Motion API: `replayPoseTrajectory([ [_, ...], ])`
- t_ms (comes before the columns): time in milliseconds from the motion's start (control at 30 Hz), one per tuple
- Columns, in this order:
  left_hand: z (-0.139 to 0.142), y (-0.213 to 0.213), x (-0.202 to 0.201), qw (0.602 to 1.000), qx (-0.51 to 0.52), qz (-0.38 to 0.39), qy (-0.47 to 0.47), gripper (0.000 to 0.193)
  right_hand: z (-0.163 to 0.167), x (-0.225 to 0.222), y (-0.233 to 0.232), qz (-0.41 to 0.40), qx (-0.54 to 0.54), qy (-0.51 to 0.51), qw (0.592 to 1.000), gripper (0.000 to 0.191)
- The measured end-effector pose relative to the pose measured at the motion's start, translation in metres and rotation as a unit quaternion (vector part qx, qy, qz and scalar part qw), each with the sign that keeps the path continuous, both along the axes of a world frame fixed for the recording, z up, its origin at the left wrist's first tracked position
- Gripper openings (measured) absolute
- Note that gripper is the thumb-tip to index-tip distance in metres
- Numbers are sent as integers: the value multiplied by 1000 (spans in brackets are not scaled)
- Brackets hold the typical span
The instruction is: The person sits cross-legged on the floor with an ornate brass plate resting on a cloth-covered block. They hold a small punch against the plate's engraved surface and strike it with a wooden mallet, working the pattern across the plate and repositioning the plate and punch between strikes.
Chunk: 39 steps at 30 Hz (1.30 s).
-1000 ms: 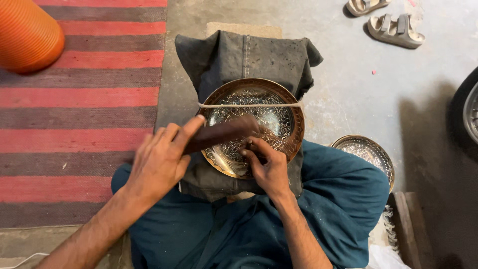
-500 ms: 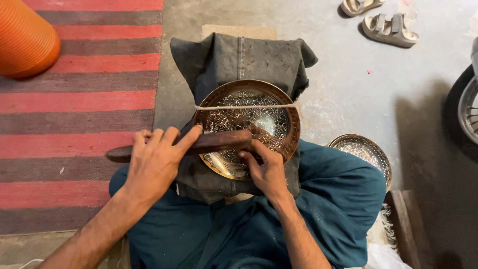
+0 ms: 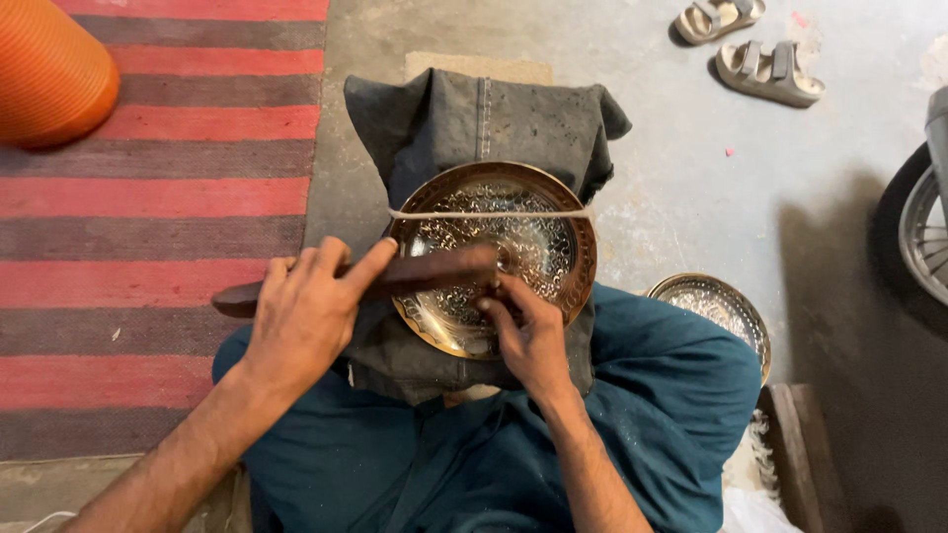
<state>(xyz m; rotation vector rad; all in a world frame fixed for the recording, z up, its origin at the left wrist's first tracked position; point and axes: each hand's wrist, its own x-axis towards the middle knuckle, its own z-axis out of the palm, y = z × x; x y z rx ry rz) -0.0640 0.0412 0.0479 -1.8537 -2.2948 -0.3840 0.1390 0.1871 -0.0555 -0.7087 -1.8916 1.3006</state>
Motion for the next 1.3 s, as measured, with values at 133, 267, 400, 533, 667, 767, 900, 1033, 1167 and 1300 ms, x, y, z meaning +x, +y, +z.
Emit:
replayPoseTrajectory([
  [133, 3, -1, 0, 979, -60, 49, -191, 78, 1, -1, 1, -7, 1, 9, 1000, 30],
  [267, 4, 1, 4, 984, -23, 17, -174, 81, 2, -1, -1, -24, -4, 7, 1000, 30],
  [400, 6, 4, 1, 983, 9, -8, -183, 87, 7, 0, -2, -24, 45, -11, 999, 28],
  [533, 8, 5, -8, 991, -24, -34, 125, 74, 10, 0, 0, -5, 37, -4, 999, 22],
  [667, 8, 1, -1, 995, 68, -45, -51, 73, 10, -2, -1, 16, -2, 23, 1000, 22],
  [767, 12, -3, 9, 991, -38, 15, 125, 70, 9, -3, 1, -3, 8, 24, 1000, 24],
  [900, 17, -25, 8, 993, -57, 55, -84, 72, 12, 5, 10, -71, -137, 125, 980, 18],
  [1033, -20, -66, 10, 942, 20, -19, -334, 73, 22, 27, 21, -50, -163, 147, 974, 12],
  [1167, -103, -130, 33, 803, -285, 83, -516, 79, 35, 39, 28, 26, 76, -116, 990, 11],
  [1300, -190, -164, 68, 766, -323, 20, -556, 58, 40, 22, 40, 136, 409, -121, 894, 46],
])
